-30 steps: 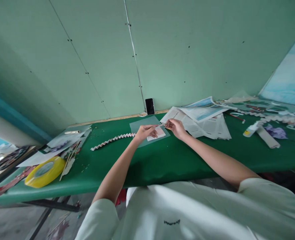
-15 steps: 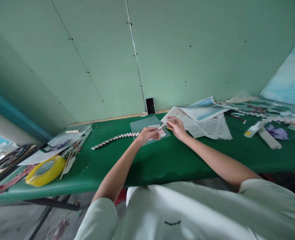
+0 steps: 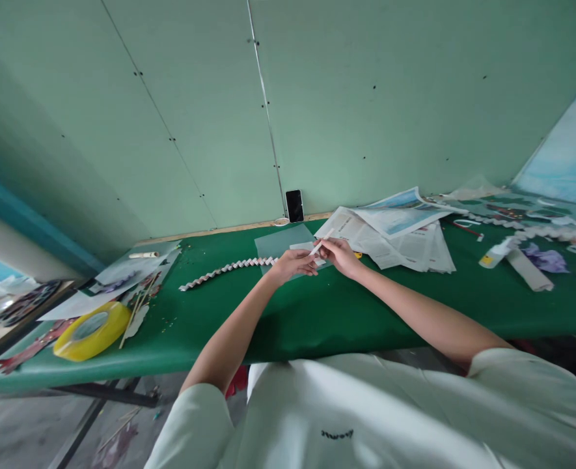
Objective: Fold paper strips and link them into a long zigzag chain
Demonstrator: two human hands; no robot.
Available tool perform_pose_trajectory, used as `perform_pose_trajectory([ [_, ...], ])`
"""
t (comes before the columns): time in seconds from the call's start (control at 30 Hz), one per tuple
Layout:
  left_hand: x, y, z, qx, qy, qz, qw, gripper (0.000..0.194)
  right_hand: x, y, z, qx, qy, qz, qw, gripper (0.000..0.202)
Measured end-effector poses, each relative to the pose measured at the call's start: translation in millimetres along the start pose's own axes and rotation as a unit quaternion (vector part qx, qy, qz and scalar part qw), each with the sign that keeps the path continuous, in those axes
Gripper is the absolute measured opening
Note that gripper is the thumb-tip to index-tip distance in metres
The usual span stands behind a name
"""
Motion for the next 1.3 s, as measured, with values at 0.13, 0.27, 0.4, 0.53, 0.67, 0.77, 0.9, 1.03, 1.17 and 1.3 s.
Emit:
perform_pose_trajectory([
  [0.13, 0, 2.0, -1, -0.002, -0.008, -0.005, 1.0, 0.043, 1, -1, 0, -0.005, -0.001, -0.007, 1.0, 0.033],
  [0.27, -1, 2.4, -1, -0.006, -0.008, 0.0, 1.0, 0.044, 2, 0, -1, -0.009, -0.002, -0.025, 1.0, 0.032],
  [0.4, -3, 2.5, 1, -0.011, -0.003, 0.008, 1.0, 0.045, 1, 2, -3, -0.015, -0.004, -0.039, 0.999, 0.033],
  [0.53, -6, 3.1, 2, -0.02, 0.007, 0.008, 1.0, 0.045, 0, 3, -4, -0.013, -0.007, -0.047, 0.999, 0.033],
  [0.67, -7, 4.5, 2, -0.028, 0.008, 0.013, 0.999, 0.042, -2, 4, -7, -0.01, -0.013, -0.069, 0.997, 0.034],
  [0.77, -7, 5.8, 2, -0.035, 0.008, 0.018, 0.999, 0.043, -5, 5, -8, -0.006, -0.022, -0.094, 0.995, 0.035],
  [0.9, -7, 6.2, 2, -0.035, 0.005, 0.031, 0.999, 0.045, -10, 7, -10, -0.007, -0.034, -0.108, 0.994, 0.036],
  [1.03, -6, 6.2, 3, -0.034, 0.013, 0.055, 0.998, 0.049, -11, 8, -11, -0.012, -0.032, -0.111, 0.993, 0.038],
  [1.17, -9, 7.4, 4, -0.038, 0.023, 0.06, 0.997, 0.054, -6, 8, -11, -0.012, -0.022, -0.096, 0.995, 0.04],
  [1.3, -9, 6.6, 4, -0.049, 0.028, 0.076, 0.996, 0.058, -2, 7, -8, -0.011, -0.014, -0.094, 0.995, 0.045],
])
Point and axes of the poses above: each hand's wrist, its own z-axis towards the middle knuckle, its own y-axis out of the palm, x = y × z, the point moved 3 cm from there along z, towards the middle knuckle, and after that the axes turned 4 degrees about -z, right-handed, at the moved point
